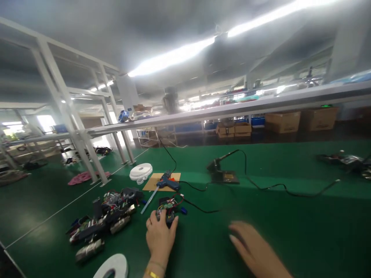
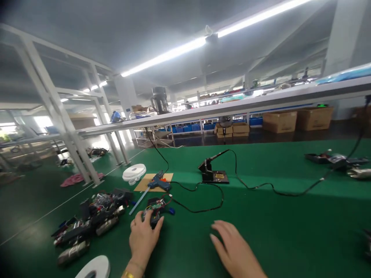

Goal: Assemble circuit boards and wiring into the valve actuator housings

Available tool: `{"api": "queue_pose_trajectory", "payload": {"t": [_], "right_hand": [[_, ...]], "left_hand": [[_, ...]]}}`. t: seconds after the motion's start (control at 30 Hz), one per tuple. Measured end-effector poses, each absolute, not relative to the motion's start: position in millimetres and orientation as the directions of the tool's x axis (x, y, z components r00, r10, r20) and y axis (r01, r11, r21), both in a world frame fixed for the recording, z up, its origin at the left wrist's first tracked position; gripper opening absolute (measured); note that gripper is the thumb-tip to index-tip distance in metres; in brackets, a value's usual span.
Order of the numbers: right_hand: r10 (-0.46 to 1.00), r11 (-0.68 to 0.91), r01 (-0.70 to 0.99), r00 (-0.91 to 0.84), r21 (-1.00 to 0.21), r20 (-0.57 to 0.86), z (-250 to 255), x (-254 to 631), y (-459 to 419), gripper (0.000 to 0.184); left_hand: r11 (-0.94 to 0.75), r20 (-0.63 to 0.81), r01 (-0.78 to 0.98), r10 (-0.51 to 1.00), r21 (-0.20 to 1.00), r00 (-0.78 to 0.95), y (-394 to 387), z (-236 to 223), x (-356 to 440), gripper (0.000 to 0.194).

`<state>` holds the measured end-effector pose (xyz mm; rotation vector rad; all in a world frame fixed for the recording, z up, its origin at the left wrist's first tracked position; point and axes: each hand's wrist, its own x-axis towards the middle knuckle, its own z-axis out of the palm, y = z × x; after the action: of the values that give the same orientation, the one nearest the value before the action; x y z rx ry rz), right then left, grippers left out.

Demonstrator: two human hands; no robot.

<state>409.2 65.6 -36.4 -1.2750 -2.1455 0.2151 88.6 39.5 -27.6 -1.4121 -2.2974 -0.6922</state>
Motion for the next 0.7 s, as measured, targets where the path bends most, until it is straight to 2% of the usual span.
{"api": "queue_pose_trajectory", "payload": {"t": [0.1,0.17,0.23,0.33,0.47,0.53,0.7], "right_hand": [[0.819,0.562,0.730,-0.425,-0.388,0.386,-26,305,97,0.034],[0.822,0.554,0.751,-0.422,-0.360,0.383,-27,249,114,0.036],[0.821,0.545,0.770,-0.409,-0.331,0.399,-30,219,121,0.030],[0.820,0.534,0.790,-0.398,-0.300,0.411,-34,219,116,0.017],[0.806,0.564,0.777,-0.444,-0.281,0.391,-45,260,96,0.009],[0.791,0.590,0.755,-0.469,-0.285,0.393,-50,277,91,0.012],[0.758,0.635,0.711,-0.500,-0.302,0.418,-56,269,121,0.042]], "left_hand": [[0.353,0.532,0.889,0.712,0.292,-0.457,39,-31,99,0.034],[0.312,0.536,0.890,0.713,0.334,-0.451,36,-30,101,0.029],[0.255,0.547,0.894,0.718,0.367,-0.430,29,-31,101,0.026],[0.153,0.565,0.899,0.732,0.411,-0.382,15,-35,102,0.026],[0.044,0.568,0.882,0.750,0.469,-0.340,-8,-39,114,0.031],[0.012,0.562,0.875,0.762,0.485,-0.322,-19,-37,124,0.035],[-0.027,0.558,0.823,0.747,0.567,-0.360,-31,-39,142,0.051]]}}
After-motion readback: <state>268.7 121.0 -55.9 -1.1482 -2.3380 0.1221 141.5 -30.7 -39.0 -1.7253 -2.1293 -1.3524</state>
